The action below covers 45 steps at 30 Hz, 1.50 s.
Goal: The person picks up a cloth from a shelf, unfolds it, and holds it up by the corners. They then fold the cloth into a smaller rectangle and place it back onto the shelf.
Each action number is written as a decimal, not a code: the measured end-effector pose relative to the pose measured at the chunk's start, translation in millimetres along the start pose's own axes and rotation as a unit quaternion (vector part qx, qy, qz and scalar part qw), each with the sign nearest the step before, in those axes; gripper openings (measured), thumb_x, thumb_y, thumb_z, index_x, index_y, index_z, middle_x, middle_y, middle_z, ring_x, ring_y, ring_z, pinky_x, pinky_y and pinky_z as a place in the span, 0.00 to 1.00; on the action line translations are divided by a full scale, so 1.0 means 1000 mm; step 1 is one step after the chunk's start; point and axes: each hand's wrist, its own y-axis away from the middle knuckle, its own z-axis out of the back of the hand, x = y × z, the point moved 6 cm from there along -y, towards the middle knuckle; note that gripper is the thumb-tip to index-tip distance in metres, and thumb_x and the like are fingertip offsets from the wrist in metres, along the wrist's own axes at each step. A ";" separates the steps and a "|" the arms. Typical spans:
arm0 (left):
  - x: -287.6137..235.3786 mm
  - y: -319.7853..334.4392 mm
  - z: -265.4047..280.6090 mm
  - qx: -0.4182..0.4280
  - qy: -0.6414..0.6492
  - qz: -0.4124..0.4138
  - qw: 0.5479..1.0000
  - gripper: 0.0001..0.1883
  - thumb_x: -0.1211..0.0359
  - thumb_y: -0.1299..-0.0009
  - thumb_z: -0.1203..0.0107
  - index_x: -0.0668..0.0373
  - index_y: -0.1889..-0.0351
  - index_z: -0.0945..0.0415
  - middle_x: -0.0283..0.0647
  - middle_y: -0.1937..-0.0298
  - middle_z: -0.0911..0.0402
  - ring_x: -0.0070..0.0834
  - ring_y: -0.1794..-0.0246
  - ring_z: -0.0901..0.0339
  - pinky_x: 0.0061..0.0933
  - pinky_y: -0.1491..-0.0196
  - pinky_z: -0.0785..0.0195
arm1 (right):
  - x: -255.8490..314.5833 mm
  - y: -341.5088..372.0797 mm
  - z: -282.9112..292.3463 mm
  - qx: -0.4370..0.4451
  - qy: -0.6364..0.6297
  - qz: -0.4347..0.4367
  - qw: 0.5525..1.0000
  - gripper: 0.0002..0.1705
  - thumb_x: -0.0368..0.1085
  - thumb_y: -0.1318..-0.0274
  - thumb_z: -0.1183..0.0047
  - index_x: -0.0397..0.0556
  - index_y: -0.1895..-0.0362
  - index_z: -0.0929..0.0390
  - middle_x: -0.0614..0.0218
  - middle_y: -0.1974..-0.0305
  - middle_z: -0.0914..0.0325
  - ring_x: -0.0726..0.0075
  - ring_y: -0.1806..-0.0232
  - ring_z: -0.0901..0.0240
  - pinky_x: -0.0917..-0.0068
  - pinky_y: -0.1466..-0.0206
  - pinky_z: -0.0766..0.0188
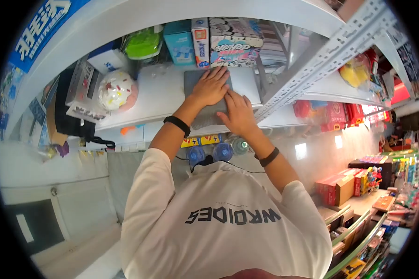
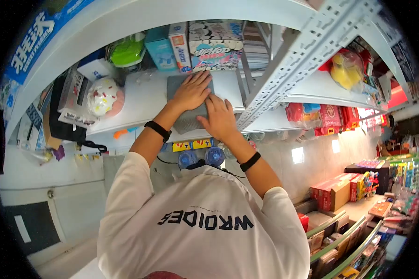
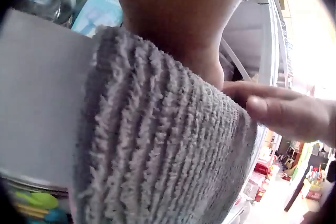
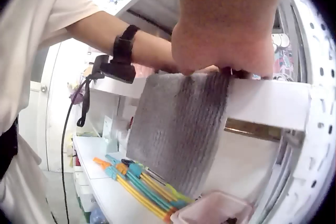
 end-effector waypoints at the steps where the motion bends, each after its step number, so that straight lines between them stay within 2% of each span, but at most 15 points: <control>1: 0.003 0.000 0.003 -0.015 0.021 -0.008 1.000 0.29 0.56 0.21 0.58 0.58 0.25 0.38 0.45 0.20 0.43 0.41 0.19 0.48 0.49 0.22 0.56 | 0.000 0.000 0.004 -0.022 0.000 0.012 1.000 0.37 0.56 0.38 0.45 0.39 0.37 0.30 0.50 0.34 0.33 0.47 0.31 0.37 0.45 0.27 0.46; 4: 0.026 0.008 0.020 -0.088 0.162 0.012 0.983 0.29 0.57 0.21 0.56 0.59 0.26 0.37 0.47 0.21 0.41 0.42 0.20 0.48 0.49 0.22 0.54 | -0.003 -0.004 0.008 -0.018 -0.024 0.011 0.999 0.35 0.54 0.39 0.44 0.39 0.39 0.29 0.50 0.34 0.32 0.46 0.32 0.36 0.45 0.28 0.45; 5: 0.024 0.018 0.038 -0.028 0.116 0.049 0.992 0.32 0.55 0.22 0.54 0.64 0.26 0.39 0.51 0.22 0.41 0.44 0.20 0.47 0.50 0.23 0.52 | -0.003 -0.008 0.009 -0.002 -0.038 -0.002 0.999 0.34 0.54 0.39 0.43 0.38 0.40 0.28 0.49 0.35 0.31 0.44 0.32 0.36 0.43 0.28 0.46; 6: 0.025 0.028 0.044 -0.024 0.115 0.049 0.992 0.32 0.55 0.22 0.54 0.64 0.26 0.39 0.51 0.22 0.41 0.44 0.20 0.47 0.50 0.23 0.52 | -0.001 -0.013 0.011 -0.002 -0.041 -0.004 0.999 0.34 0.54 0.39 0.43 0.38 0.40 0.28 0.49 0.35 0.31 0.44 0.32 0.36 0.43 0.28 0.46; 8: 0.032 0.047 0.048 -0.011 -0.055 0.098 0.994 0.36 0.52 0.23 0.53 0.69 0.26 0.42 0.54 0.22 0.42 0.47 0.20 0.49 0.54 0.24 0.52 | 0.000 -0.021 0.009 0.058 -0.009 -0.044 0.997 0.33 0.53 0.40 0.43 0.38 0.41 0.26 0.47 0.35 0.31 0.41 0.31 0.37 0.39 0.28 0.46; 11: 0.038 0.064 0.026 -0.005 -0.077 0.126 0.989 0.40 0.49 0.24 0.52 0.71 0.26 0.44 0.56 0.21 0.44 0.49 0.19 0.50 0.58 0.24 0.54 | 0.002 -0.032 -0.004 -0.040 -0.001 -0.007 0.999 0.37 0.57 0.39 0.46 0.38 0.38 0.28 0.45 0.32 0.33 0.38 0.28 0.40 0.36 0.28 0.47; 18: 0.041 0.063 0.032 -0.014 -0.071 0.133 0.988 0.40 0.46 0.24 0.56 0.70 0.25 0.44 0.54 0.20 0.47 0.46 0.18 0.54 0.61 0.24 0.57 | -0.001 -0.046 -0.030 -0.006 0.089 -0.003 0.996 0.45 0.61 0.38 0.52 0.39 0.28 0.36 0.44 0.26 0.41 0.39 0.24 0.46 0.35 0.26 0.50; 22: 0.042 0.066 0.035 -0.070 -0.073 0.120 0.988 0.35 0.51 0.24 0.51 0.69 0.29 0.37 0.55 0.23 0.41 0.48 0.21 0.47 0.59 0.26 0.49 | -0.002 -0.046 -0.032 0.013 0.086 -0.007 0.996 0.46 0.62 0.38 0.53 0.40 0.27 0.37 0.44 0.26 0.41 0.39 0.23 0.47 0.35 0.25 0.52; 24: 0.030 0.071 0.058 -0.204 -0.082 0.062 0.974 0.24 0.56 0.28 0.45 0.63 0.41 0.24 0.47 0.33 0.27 0.44 0.30 0.33 0.50 0.34 0.39 | -0.003 -0.046 -0.027 0.021 0.057 -0.002 0.998 0.42 0.57 0.37 0.48 0.42 0.29 0.34 0.44 0.26 0.41 0.39 0.23 0.47 0.38 0.25 0.51; 25: 0.026 0.078 0.064 -0.202 -0.084 0.061 0.974 0.24 0.56 0.28 0.45 0.63 0.41 0.24 0.47 0.33 0.27 0.44 0.30 0.33 0.50 0.34 0.39 | -0.010 -0.047 -0.024 0.020 0.054 -0.003 0.998 0.42 0.57 0.37 0.48 0.42 0.29 0.34 0.44 0.26 0.41 0.39 0.23 0.47 0.38 0.25 0.51; 27: 0.011 0.096 0.072 -0.196 0.030 0.018 0.980 0.14 0.62 0.33 0.38 0.59 0.53 0.17 0.38 0.47 0.20 0.39 0.44 0.26 0.43 0.45 0.34 | -0.028 -0.043 -0.007 -0.040 -0.231 0.012 0.972 0.31 0.49 0.38 0.42 0.47 0.36 0.25 0.48 0.28 0.35 0.39 0.24 0.44 0.42 0.25 0.48; 30: -0.005 0.122 0.071 -0.148 0.065 -0.050 0.985 0.13 0.63 0.36 0.34 0.58 0.55 0.15 0.37 0.52 0.20 0.38 0.50 0.25 0.43 0.47 0.32 | -0.021 -0.027 0.015 0.034 -0.123 0.126 0.984 0.21 0.42 0.41 0.38 0.50 0.45 0.17 0.54 0.32 0.29 0.42 0.25 0.42 0.48 0.26 0.45; 31: -0.005 0.127 0.070 -0.147 0.066 -0.052 0.986 0.13 0.63 0.36 0.34 0.58 0.55 0.15 0.37 0.52 0.20 0.38 0.50 0.25 0.43 0.47 0.32 | -0.014 -0.022 0.022 0.018 -0.104 0.145 0.984 0.18 0.43 0.43 0.37 0.51 0.51 0.15 0.61 0.37 0.23 0.48 0.28 0.36 0.52 0.30 0.41; 37: 0.002 0.142 0.059 -0.153 0.030 -0.065 0.986 0.15 0.64 0.37 0.33 0.60 0.55 0.16 0.37 0.53 0.20 0.38 0.50 0.24 0.39 0.47 0.31 | -0.011 -0.004 0.027 0.015 -0.053 0.156 0.986 0.19 0.41 0.51 0.32 0.53 0.53 0.14 0.71 0.46 0.20 0.62 0.44 0.27 0.60 0.43 0.35; 45: -0.028 0.130 0.062 -0.205 0.006 -0.092 0.974 0.16 0.65 0.39 0.31 0.57 0.54 0.17 0.33 0.52 0.20 0.34 0.50 0.24 0.37 0.52 0.32 | 0.005 -0.007 0.026 -0.033 -0.043 0.165 0.985 0.18 0.39 0.53 0.32 0.56 0.55 0.14 0.74 0.51 0.20 0.65 0.48 0.27 0.63 0.46 0.36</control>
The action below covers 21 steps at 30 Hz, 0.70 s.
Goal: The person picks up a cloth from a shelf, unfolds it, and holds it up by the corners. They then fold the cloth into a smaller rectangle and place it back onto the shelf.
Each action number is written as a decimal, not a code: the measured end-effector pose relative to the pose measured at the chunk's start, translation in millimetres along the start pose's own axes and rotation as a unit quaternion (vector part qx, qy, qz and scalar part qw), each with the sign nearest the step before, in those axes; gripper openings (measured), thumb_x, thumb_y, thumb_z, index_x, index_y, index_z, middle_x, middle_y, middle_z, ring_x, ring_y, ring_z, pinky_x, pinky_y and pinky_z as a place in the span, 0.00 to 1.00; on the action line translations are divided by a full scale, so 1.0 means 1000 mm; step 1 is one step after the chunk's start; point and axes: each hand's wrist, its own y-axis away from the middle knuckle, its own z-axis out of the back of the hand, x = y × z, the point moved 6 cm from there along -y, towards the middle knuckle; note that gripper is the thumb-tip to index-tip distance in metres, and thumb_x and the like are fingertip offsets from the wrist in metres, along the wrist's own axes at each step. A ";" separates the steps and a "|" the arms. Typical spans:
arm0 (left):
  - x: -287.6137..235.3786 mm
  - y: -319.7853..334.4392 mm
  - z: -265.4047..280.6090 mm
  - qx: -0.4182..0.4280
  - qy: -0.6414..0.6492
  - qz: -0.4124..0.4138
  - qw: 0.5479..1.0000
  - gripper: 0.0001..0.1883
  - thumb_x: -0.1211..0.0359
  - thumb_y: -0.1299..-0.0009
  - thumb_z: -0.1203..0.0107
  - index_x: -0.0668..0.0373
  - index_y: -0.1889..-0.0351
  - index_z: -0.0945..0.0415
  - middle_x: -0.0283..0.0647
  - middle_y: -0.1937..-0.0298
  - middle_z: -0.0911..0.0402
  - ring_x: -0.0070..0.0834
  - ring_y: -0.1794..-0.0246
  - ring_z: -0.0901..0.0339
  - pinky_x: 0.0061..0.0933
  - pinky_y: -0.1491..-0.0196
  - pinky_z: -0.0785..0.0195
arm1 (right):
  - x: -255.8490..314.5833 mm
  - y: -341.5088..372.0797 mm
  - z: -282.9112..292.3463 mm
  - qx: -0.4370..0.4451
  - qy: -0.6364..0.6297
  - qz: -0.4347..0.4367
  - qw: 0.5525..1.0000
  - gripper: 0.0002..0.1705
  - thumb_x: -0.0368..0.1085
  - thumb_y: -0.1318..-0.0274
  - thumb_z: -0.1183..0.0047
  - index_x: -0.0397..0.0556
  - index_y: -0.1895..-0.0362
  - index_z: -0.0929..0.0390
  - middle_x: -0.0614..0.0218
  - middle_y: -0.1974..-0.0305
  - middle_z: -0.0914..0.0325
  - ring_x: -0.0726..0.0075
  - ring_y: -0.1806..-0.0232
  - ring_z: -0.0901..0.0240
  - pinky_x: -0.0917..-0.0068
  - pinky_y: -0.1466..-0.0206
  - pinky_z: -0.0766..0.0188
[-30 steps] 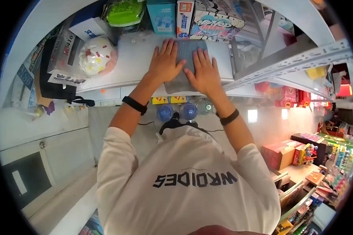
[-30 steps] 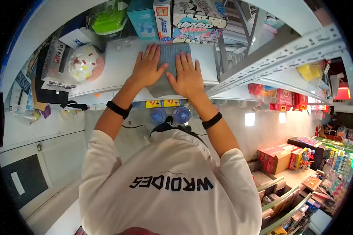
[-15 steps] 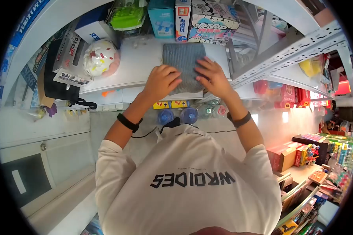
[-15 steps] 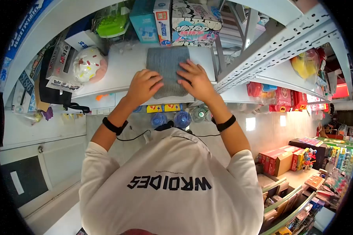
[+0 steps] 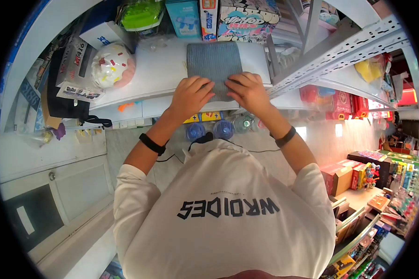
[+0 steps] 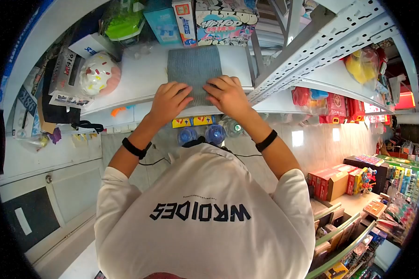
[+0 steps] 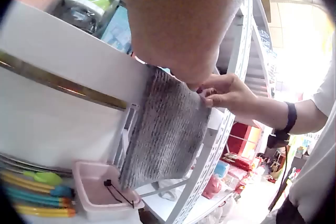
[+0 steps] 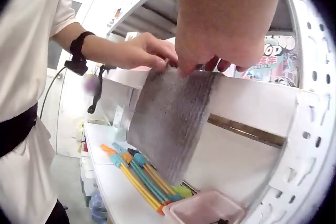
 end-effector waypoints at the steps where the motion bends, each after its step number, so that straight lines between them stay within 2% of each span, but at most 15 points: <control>1: 0.000 -0.001 -0.006 0.002 0.002 0.001 1.000 0.16 0.65 0.39 0.31 0.57 0.54 0.17 0.33 0.52 0.20 0.34 0.50 0.24 0.37 0.52 0.32 | 0.004 -0.003 -0.004 0.001 -0.011 0.014 1.000 0.17 0.39 0.53 0.32 0.56 0.55 0.13 0.75 0.52 0.19 0.66 0.49 0.27 0.64 0.46 0.36; 4: 0.004 0.002 -0.022 0.010 -0.008 0.005 1.000 0.16 0.65 0.40 0.31 0.55 0.54 0.17 0.30 0.53 0.20 0.32 0.52 0.24 0.37 0.54 0.33 | -0.001 -0.002 -0.021 -0.008 0.009 0.007 1.000 0.16 0.40 0.53 0.32 0.59 0.56 0.13 0.78 0.53 0.19 0.68 0.49 0.27 0.64 0.47 0.37; 10: 0.009 0.004 -0.019 0.001 -0.029 -0.015 0.999 0.17 0.62 0.41 0.30 0.52 0.53 0.16 0.25 0.55 0.20 0.28 0.53 0.25 0.33 0.56 0.36 | -0.007 0.005 -0.010 -0.039 0.060 0.007 0.997 0.14 0.42 0.52 0.32 0.63 0.57 0.13 0.83 0.53 0.19 0.69 0.48 0.28 0.63 0.49 0.39; 14: 0.006 -0.001 -0.013 0.020 -0.034 -0.009 0.999 0.16 0.63 0.41 0.31 0.52 0.54 0.16 0.26 0.56 0.20 0.28 0.53 0.26 0.34 0.54 0.37 | -0.006 0.004 -0.010 -0.034 0.050 0.001 0.998 0.14 0.41 0.52 0.32 0.62 0.58 0.13 0.83 0.52 0.19 0.69 0.47 0.29 0.62 0.49 0.39; 21: 0.001 0.000 -0.018 0.003 -0.033 -0.018 0.999 0.13 0.67 0.41 0.32 0.54 0.58 0.17 0.29 0.58 0.21 0.31 0.55 0.27 0.35 0.55 0.37 | 0.006 -0.004 -0.027 -0.062 0.003 0.009 0.998 0.08 0.37 0.52 0.33 0.58 0.64 0.13 0.81 0.58 0.20 0.70 0.55 0.29 0.64 0.53 0.40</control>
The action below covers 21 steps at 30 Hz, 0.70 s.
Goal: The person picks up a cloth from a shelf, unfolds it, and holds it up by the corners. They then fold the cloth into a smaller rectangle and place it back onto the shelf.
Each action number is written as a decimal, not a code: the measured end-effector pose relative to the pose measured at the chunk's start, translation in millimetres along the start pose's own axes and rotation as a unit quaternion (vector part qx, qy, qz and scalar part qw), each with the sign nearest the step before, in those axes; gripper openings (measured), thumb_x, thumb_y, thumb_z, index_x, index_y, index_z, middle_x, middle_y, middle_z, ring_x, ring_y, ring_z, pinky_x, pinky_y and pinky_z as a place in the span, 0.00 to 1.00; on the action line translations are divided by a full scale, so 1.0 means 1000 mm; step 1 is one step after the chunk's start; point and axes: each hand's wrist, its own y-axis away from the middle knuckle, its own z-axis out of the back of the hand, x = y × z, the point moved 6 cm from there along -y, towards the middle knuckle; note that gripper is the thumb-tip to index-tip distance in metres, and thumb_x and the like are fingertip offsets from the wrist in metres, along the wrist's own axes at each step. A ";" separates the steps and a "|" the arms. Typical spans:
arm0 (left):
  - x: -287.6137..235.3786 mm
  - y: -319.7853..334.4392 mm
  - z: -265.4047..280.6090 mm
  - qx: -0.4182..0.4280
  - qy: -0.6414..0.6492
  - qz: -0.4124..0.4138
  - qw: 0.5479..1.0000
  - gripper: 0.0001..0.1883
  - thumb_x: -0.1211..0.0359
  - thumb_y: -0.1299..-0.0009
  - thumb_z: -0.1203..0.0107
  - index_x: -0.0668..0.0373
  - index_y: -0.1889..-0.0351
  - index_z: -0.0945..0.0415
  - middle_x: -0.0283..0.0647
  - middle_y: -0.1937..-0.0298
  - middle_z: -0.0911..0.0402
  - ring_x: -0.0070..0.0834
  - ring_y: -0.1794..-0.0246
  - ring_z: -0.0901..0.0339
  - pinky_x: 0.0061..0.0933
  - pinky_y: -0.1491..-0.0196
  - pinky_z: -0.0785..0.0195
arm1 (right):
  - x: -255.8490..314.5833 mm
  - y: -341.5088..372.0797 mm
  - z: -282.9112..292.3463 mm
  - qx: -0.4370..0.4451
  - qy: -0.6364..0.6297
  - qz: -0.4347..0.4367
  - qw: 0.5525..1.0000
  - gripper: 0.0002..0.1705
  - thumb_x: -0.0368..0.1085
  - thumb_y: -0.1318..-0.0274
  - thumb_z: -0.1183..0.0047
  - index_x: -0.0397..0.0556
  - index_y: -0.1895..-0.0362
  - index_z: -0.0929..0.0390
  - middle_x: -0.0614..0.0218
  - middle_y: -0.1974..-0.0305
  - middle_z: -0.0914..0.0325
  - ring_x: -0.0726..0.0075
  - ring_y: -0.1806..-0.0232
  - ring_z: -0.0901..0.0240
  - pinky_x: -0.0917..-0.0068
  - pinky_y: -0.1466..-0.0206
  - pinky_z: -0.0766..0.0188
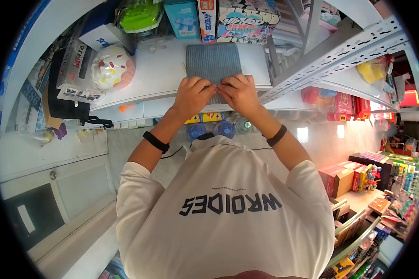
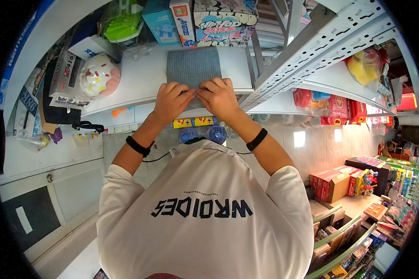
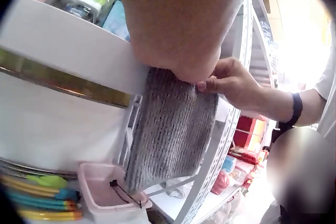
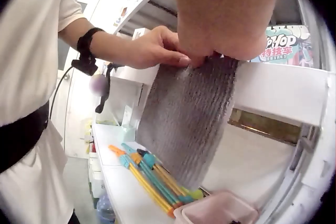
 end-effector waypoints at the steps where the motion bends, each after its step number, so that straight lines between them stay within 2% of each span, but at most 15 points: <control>1: 0.001 -0.001 -0.001 0.001 0.001 0.001 1.000 0.13 0.67 0.41 0.32 0.54 0.58 0.17 0.29 0.58 0.21 0.31 0.55 0.27 0.35 0.55 0.37 | 0.000 0.001 0.000 -0.006 0.002 0.007 1.000 0.07 0.37 0.52 0.33 0.58 0.65 0.13 0.81 0.59 0.20 0.70 0.57 0.29 0.65 0.53 0.40; 3: -0.002 0.000 0.000 -0.020 -0.009 -0.027 0.999 0.12 0.67 0.40 0.32 0.54 0.58 0.17 0.29 0.58 0.21 0.30 0.55 0.27 0.35 0.56 0.37 | 0.000 0.003 -0.002 0.002 0.005 0.011 1.000 0.08 0.37 0.52 0.33 0.58 0.64 0.13 0.81 0.58 0.20 0.70 0.56 0.29 0.65 0.53 0.40; 13: 0.022 0.025 0.019 0.033 -0.064 0.007 0.997 0.15 0.64 0.42 0.31 0.50 0.56 0.17 0.25 0.54 0.20 0.29 0.53 0.27 0.33 0.55 0.37 | -0.020 0.013 0.025 0.021 -0.002 0.013 1.000 0.13 0.35 0.52 0.32 0.55 0.59 0.13 0.76 0.55 0.18 0.68 0.53 0.25 0.67 0.52 0.34; 15: 0.026 0.028 0.020 -0.005 -0.050 -0.019 0.999 0.17 0.62 0.42 0.30 0.49 0.55 0.17 0.24 0.52 0.20 0.28 0.53 0.28 0.32 0.55 0.37 | -0.024 0.017 0.024 0.020 -0.009 0.019 1.000 0.13 0.35 0.52 0.32 0.54 0.59 0.13 0.75 0.54 0.17 0.67 0.52 0.24 0.66 0.50 0.33; 19: 0.027 0.029 0.025 -0.008 -0.056 -0.019 0.998 0.16 0.62 0.41 0.30 0.49 0.55 0.17 0.23 0.51 0.19 0.28 0.54 0.28 0.33 0.55 0.38 | -0.030 0.019 0.027 0.013 -0.024 0.024 0.999 0.14 0.34 0.51 0.32 0.50 0.57 0.14 0.71 0.52 0.16 0.63 0.51 0.23 0.64 0.45 0.29; 21: 0.028 0.031 0.026 -0.010 -0.083 -0.015 0.996 0.17 0.60 0.41 0.32 0.47 0.54 0.16 0.20 0.51 0.20 0.25 0.53 0.29 0.31 0.53 0.38 | -0.033 0.023 0.027 0.007 -0.022 0.022 0.999 0.14 0.34 0.51 0.32 0.50 0.57 0.14 0.71 0.51 0.16 0.62 0.50 0.23 0.64 0.45 0.29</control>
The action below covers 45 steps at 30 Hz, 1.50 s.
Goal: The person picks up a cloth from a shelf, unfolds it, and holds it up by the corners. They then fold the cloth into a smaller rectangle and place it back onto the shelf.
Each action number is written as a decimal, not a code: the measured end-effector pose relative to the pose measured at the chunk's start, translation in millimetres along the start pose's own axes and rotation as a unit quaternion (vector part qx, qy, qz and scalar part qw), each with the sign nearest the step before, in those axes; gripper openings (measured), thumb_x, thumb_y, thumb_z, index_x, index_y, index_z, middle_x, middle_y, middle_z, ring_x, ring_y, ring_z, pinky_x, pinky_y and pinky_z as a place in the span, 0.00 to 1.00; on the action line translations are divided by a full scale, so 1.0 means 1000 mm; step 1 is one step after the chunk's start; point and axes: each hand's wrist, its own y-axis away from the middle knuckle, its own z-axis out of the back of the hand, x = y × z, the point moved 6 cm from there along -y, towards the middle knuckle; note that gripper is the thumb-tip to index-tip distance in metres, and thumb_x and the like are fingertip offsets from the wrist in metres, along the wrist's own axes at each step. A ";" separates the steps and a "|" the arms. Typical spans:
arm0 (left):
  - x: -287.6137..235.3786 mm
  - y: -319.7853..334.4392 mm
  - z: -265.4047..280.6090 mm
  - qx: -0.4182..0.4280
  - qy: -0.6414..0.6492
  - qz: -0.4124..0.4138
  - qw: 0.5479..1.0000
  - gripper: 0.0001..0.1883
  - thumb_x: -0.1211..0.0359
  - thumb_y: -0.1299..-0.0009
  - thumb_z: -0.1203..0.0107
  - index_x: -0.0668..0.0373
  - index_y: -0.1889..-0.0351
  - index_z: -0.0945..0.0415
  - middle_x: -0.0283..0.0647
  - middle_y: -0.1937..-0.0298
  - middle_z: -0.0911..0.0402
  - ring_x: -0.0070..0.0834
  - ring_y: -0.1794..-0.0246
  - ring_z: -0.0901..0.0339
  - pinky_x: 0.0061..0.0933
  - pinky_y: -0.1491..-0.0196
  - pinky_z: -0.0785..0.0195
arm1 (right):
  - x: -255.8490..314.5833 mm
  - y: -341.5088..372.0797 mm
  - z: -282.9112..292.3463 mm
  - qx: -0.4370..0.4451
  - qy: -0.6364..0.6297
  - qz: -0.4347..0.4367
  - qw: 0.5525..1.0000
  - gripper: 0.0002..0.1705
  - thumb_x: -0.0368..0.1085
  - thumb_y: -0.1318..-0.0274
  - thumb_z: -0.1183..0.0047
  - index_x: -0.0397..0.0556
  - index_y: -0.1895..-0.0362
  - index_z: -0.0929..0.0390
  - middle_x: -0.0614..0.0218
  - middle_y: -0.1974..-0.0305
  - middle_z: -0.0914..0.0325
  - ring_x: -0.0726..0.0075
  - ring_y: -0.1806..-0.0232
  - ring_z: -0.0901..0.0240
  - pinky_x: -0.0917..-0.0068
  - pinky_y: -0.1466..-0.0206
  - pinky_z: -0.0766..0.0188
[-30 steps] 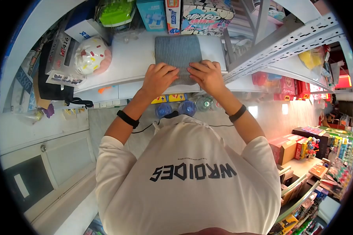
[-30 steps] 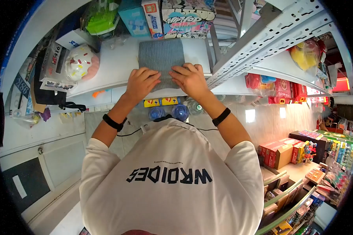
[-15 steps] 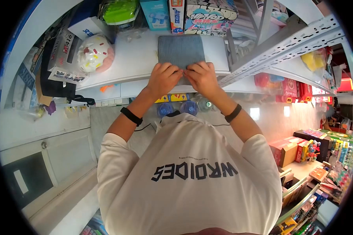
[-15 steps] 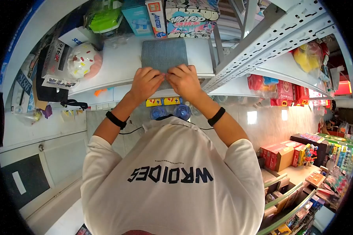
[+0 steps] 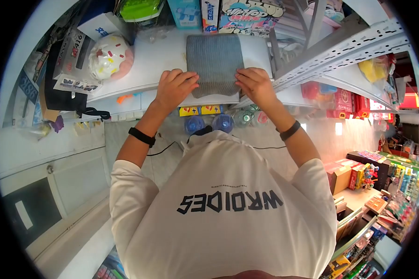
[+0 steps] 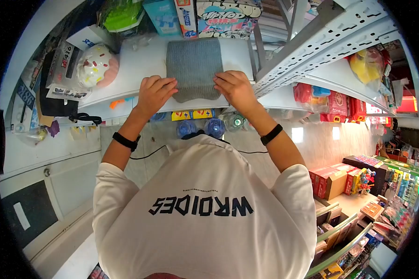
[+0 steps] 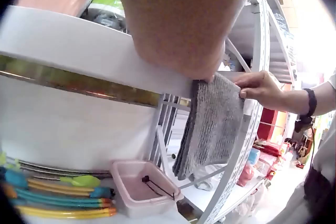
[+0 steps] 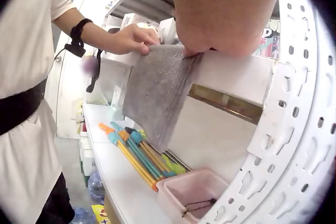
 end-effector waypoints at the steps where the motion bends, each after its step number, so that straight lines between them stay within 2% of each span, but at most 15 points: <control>1: 0.001 0.001 0.000 0.001 0.000 0.001 1.000 0.17 0.60 0.41 0.32 0.47 0.54 0.16 0.20 0.51 0.20 0.25 0.53 0.29 0.31 0.53 0.38 | -0.001 0.001 0.000 -0.007 0.003 -0.001 1.000 0.15 0.34 0.51 0.32 0.49 0.57 0.14 0.70 0.51 0.16 0.61 0.50 0.23 0.64 0.45 0.28; 3: 0.001 0.002 0.001 -0.007 0.026 0.009 1.000 0.16 0.60 0.40 0.31 0.49 0.54 0.17 0.23 0.49 0.18 0.29 0.53 0.28 0.34 0.53 0.38 | -0.002 0.001 -0.001 -0.009 0.002 0.002 1.000 0.15 0.33 0.52 0.32 0.49 0.56 0.14 0.70 0.51 0.16 0.61 0.50 0.23 0.63 0.45 0.28; 8: 0.006 0.006 0.000 -0.020 0.032 0.026 0.999 0.17 0.59 0.40 0.30 0.51 0.54 0.16 0.25 0.49 0.18 0.30 0.52 0.28 0.34 0.51 0.39 | -0.004 0.004 -0.002 -0.018 0.002 0.001 1.000 0.16 0.33 0.52 0.32 0.48 0.55 0.14 0.69 0.50 0.16 0.60 0.51 0.23 0.64 0.46 0.27; 11: 0.005 0.003 0.001 -0.020 0.044 0.030 0.998 0.18 0.59 0.41 0.31 0.51 0.54 0.17 0.26 0.50 0.19 0.29 0.51 0.28 0.34 0.51 0.39 | 0.004 -0.003 0.000 -0.011 0.005 -0.011 1.000 0.18 0.35 0.52 0.31 0.50 0.54 0.15 0.70 0.49 0.18 0.60 0.50 0.25 0.61 0.44 0.30; 13: -0.003 -0.008 0.007 -0.017 0.048 0.028 0.998 0.18 0.59 0.41 0.31 0.51 0.53 0.17 0.25 0.51 0.20 0.28 0.51 0.28 0.34 0.52 0.39 | 0.019 -0.014 0.006 0.034 0.073 -0.020 0.997 0.21 0.37 0.54 0.31 0.52 0.52 0.15 0.72 0.50 0.20 0.60 0.49 0.27 0.61 0.44 0.34; 16: -0.015 -0.025 0.005 0.010 0.048 0.056 0.997 0.18 0.60 0.41 0.32 0.52 0.53 0.17 0.28 0.53 0.21 0.30 0.51 0.28 0.34 0.53 0.38 | 0.013 -0.013 -0.006 0.035 0.063 -0.011 0.997 0.22 0.39 0.55 0.31 0.55 0.51 0.15 0.74 0.50 0.23 0.61 0.48 0.29 0.59 0.43 0.37; 18: -0.023 -0.025 -0.006 0.004 0.056 0.012 0.998 0.18 0.60 0.41 0.32 0.53 0.53 0.17 0.29 0.54 0.22 0.30 0.53 0.28 0.35 0.53 0.36 | 0.012 -0.012 -0.009 0.026 0.062 -0.004 0.998 0.22 0.39 0.54 0.31 0.55 0.51 0.15 0.74 0.51 0.23 0.63 0.49 0.29 0.59 0.44 0.37; 22: -0.020 -0.018 -0.018 -0.003 0.058 0.006 0.998 0.18 0.60 0.41 0.32 0.53 0.53 0.17 0.29 0.55 0.22 0.29 0.53 0.28 0.35 0.54 0.35 | 0.024 -0.020 -0.014 0.037 0.024 0.014 0.999 0.22 0.38 0.55 0.31 0.54 0.52 0.15 0.72 0.52 0.22 0.61 0.51 0.28 0.60 0.45 0.35; 25: -0.017 -0.015 -0.022 0.003 0.079 0.026 0.997 0.18 0.61 0.40 0.31 0.53 0.52 0.16 0.29 0.56 0.20 0.32 0.52 0.27 0.37 0.50 0.35 | 0.020 -0.019 -0.026 0.021 0.001 0.014 1.000 0.21 0.36 0.56 0.31 0.53 0.53 0.15 0.71 0.54 0.21 0.62 0.53 0.26 0.62 0.48 0.34; 36: -0.021 -0.019 -0.018 -0.016 0.062 -0.034 0.997 0.16 0.65 0.41 0.31 0.57 0.55 0.17 0.31 0.60 0.19 0.32 0.56 0.25 0.35 0.54 0.34 | 0.024 -0.019 -0.024 -0.015 0.005 0.015 1.000 0.17 0.34 0.57 0.31 0.53 0.58 0.14 0.74 0.58 0.20 0.66 0.58 0.25 0.65 0.53 0.33; 45: -0.019 -0.019 -0.018 -0.020 0.060 -0.065 0.996 0.14 0.64 0.40 0.32 0.55 0.57 0.17 0.29 0.63 0.22 0.28 0.60 0.26 0.32 0.57 0.35 | 0.024 -0.014 -0.023 -0.022 0.031 0.041 0.998 0.14 0.33 0.55 0.32 0.54 0.60 0.15 0.77 0.58 0.19 0.69 0.58 0.26 0.68 0.54 0.35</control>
